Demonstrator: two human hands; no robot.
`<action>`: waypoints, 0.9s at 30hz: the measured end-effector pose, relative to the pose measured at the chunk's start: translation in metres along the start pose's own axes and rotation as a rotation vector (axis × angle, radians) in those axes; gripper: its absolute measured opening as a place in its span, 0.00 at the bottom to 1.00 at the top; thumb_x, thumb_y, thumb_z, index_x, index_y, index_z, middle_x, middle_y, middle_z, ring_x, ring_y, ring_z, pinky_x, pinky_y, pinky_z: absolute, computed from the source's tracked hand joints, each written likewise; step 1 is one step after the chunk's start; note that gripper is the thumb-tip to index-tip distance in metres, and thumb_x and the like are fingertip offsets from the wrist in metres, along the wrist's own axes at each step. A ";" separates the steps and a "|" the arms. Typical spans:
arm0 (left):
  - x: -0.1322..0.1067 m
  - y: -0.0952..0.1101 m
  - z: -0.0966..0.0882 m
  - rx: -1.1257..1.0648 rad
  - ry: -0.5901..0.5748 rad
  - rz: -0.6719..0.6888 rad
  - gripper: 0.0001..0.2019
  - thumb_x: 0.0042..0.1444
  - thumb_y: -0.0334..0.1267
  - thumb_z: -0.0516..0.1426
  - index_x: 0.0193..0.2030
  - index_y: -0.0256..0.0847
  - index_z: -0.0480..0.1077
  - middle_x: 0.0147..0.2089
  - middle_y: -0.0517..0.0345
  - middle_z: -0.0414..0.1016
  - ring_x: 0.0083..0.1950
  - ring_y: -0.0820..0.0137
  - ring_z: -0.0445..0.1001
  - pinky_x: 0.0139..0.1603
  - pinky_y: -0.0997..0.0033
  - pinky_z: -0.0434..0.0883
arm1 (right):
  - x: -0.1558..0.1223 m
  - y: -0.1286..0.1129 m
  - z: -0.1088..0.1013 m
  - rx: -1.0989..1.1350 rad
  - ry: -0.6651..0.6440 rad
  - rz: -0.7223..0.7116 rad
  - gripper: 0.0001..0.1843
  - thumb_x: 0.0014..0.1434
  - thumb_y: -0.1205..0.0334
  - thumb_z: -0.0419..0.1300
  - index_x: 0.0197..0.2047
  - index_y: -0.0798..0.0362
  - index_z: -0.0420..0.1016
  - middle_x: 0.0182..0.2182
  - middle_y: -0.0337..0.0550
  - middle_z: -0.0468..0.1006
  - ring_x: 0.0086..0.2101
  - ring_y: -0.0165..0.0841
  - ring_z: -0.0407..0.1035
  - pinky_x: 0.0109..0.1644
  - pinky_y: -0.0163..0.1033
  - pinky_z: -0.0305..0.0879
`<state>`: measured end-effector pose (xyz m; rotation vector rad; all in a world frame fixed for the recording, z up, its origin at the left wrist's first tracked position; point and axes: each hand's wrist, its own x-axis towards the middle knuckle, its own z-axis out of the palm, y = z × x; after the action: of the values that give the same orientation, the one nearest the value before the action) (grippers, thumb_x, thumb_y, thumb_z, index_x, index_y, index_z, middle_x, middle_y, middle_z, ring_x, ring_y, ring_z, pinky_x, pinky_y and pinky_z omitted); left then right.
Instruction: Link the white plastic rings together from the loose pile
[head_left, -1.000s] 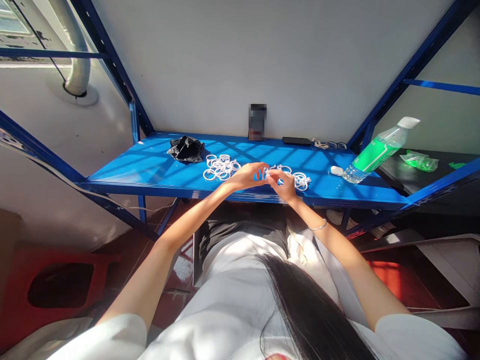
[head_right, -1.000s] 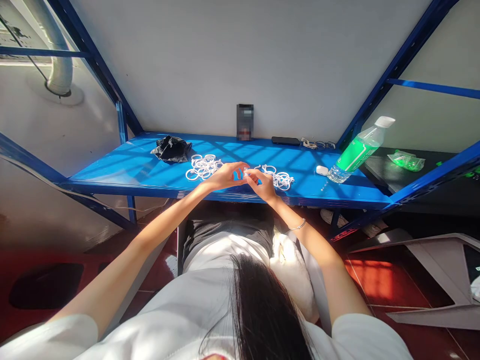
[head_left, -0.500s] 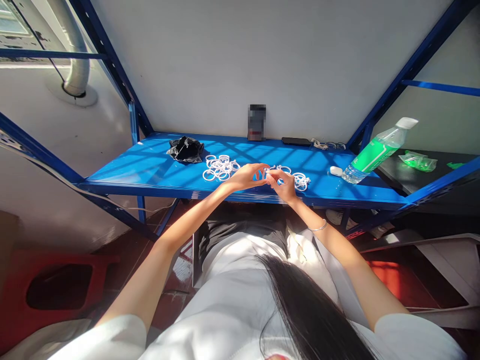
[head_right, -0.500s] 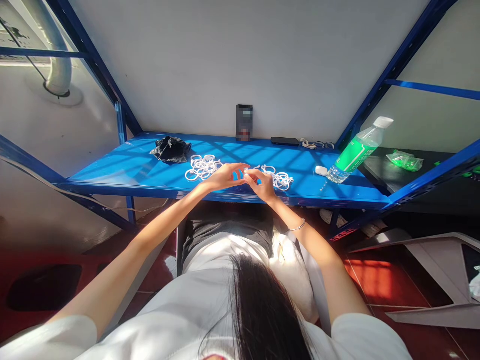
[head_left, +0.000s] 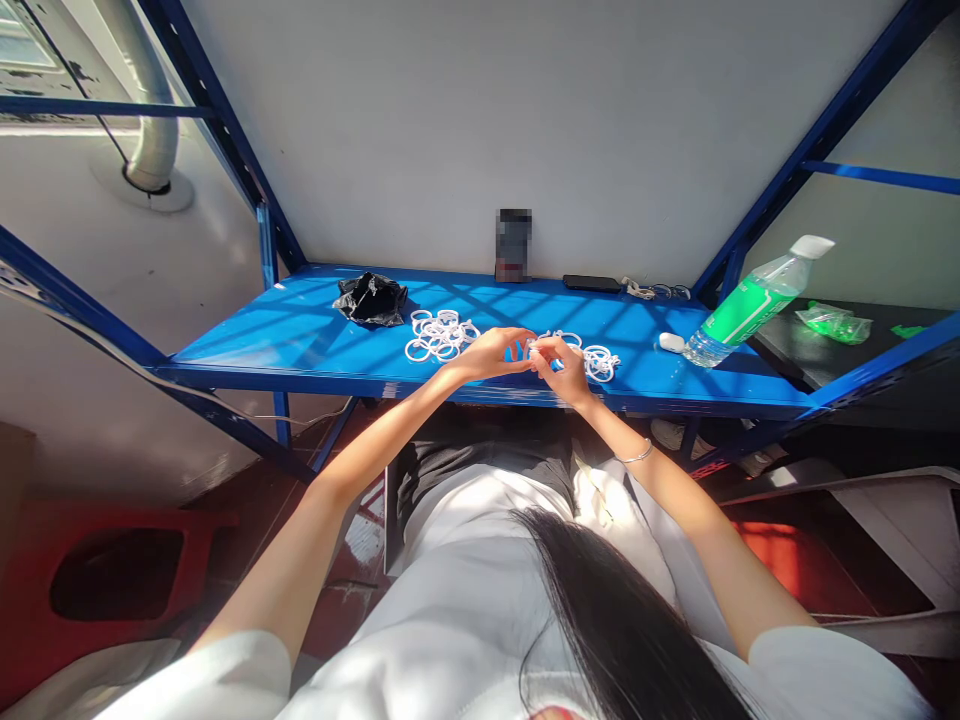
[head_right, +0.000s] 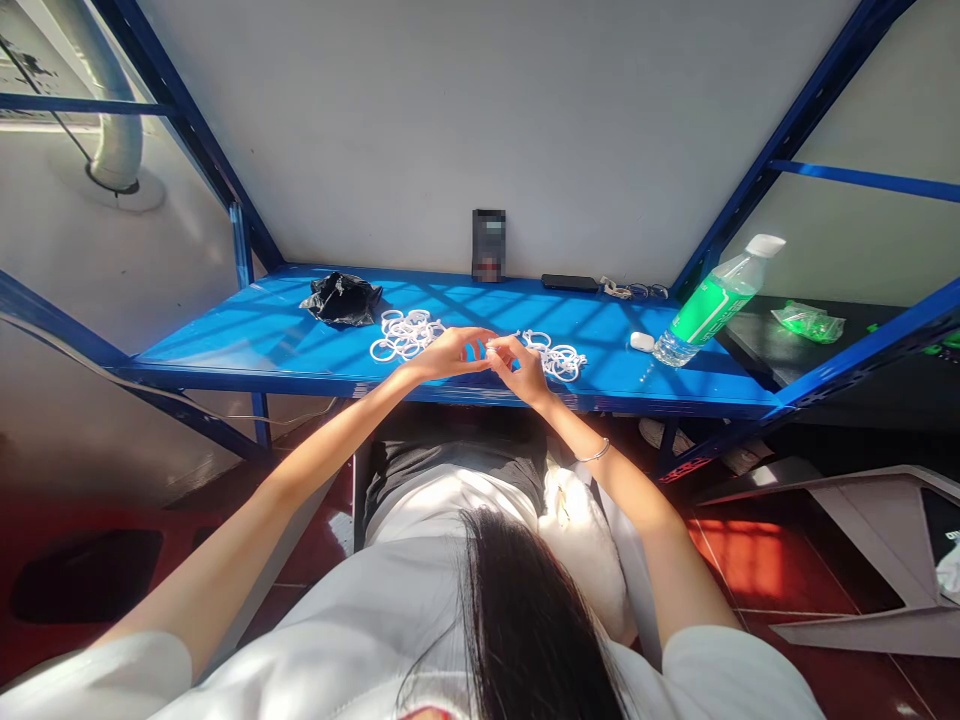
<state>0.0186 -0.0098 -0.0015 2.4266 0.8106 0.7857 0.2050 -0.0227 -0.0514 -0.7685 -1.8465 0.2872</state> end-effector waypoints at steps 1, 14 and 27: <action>0.000 -0.001 0.000 -0.002 -0.004 0.009 0.18 0.56 0.46 0.58 0.50 0.38 0.70 0.43 0.53 0.76 0.37 0.71 0.74 0.33 0.76 0.69 | 0.000 0.001 0.001 0.005 -0.004 0.005 0.12 0.64 0.50 0.54 0.41 0.49 0.71 0.25 0.36 0.77 0.22 0.31 0.73 0.24 0.35 0.71; 0.001 -0.014 -0.001 0.044 -0.097 -0.021 0.18 0.55 0.49 0.58 0.47 0.38 0.71 0.41 0.53 0.77 0.36 0.70 0.75 0.29 0.77 0.65 | 0.001 0.000 0.000 0.007 -0.102 0.011 0.13 0.63 0.51 0.56 0.40 0.50 0.74 0.23 0.37 0.77 0.22 0.31 0.74 0.25 0.35 0.71; 0.000 -0.015 -0.005 0.087 -0.172 -0.046 0.17 0.55 0.49 0.59 0.43 0.37 0.72 0.34 0.55 0.77 0.30 0.72 0.73 0.26 0.78 0.63 | 0.001 -0.003 0.001 0.074 -0.159 0.040 0.14 0.62 0.49 0.58 0.39 0.51 0.76 0.23 0.36 0.78 0.21 0.30 0.73 0.24 0.33 0.70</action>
<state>0.0096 0.0020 -0.0066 2.5012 0.8458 0.5260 0.2023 -0.0246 -0.0495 -0.7507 -1.9592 0.4508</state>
